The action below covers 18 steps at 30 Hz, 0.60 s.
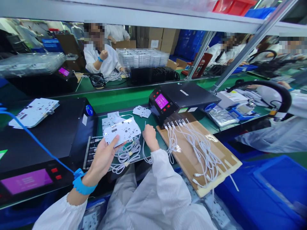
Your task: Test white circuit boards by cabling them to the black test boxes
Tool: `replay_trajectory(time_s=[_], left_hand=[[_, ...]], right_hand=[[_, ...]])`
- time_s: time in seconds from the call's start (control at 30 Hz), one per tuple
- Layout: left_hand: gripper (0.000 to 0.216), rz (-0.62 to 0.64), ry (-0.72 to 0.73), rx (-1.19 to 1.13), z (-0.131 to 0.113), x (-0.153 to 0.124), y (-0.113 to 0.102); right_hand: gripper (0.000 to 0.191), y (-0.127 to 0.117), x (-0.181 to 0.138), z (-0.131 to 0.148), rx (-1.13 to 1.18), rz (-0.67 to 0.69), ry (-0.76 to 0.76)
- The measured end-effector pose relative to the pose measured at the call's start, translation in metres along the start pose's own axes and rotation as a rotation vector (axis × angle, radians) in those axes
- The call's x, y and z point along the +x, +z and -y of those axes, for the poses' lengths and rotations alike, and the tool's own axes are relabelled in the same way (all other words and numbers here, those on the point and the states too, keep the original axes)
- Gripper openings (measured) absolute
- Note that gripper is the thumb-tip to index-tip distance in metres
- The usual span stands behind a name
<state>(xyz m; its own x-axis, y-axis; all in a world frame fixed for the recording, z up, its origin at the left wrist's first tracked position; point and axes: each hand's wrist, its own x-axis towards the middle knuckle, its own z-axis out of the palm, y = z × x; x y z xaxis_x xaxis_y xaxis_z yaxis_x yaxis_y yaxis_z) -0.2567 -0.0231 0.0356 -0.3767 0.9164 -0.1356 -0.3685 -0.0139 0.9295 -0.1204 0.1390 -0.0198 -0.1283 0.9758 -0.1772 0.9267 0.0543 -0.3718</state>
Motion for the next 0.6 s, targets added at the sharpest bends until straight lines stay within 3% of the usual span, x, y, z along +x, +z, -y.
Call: replay_trajectory(time_s=[0.1,0.17,0.3,0.37,0.47,0.6], left_hand=[[0.055,-0.002,0.009,-0.011,0.003,0.0,0.0],[0.055,0.001,0.023,-0.028,0.005,0.0,0.0],[0.054,-0.015,0.049,-0.065,0.007,0.004,0.003],[0.052,-0.029,0.053,-0.074,0.007,0.006,0.005],[0.05,-0.048,0.07,-0.077,0.006,0.011,0.007],[0.05,-0.067,0.087,-0.064,0.005,0.017,0.007]], right_hand=[[0.028,-0.001,-0.004,-0.008,0.026,-0.026,0.003],[0.022,0.0,-0.011,-0.02,0.16,-0.084,-0.039],[0.013,0.008,-0.029,-0.046,0.896,-0.198,-0.183],[0.015,0.012,-0.034,-0.051,1.055,-0.252,-0.194],[0.015,0.015,-0.031,-0.047,0.913,-0.282,-0.112],[0.011,0.012,-0.017,-0.03,0.595,-0.15,-0.114]])
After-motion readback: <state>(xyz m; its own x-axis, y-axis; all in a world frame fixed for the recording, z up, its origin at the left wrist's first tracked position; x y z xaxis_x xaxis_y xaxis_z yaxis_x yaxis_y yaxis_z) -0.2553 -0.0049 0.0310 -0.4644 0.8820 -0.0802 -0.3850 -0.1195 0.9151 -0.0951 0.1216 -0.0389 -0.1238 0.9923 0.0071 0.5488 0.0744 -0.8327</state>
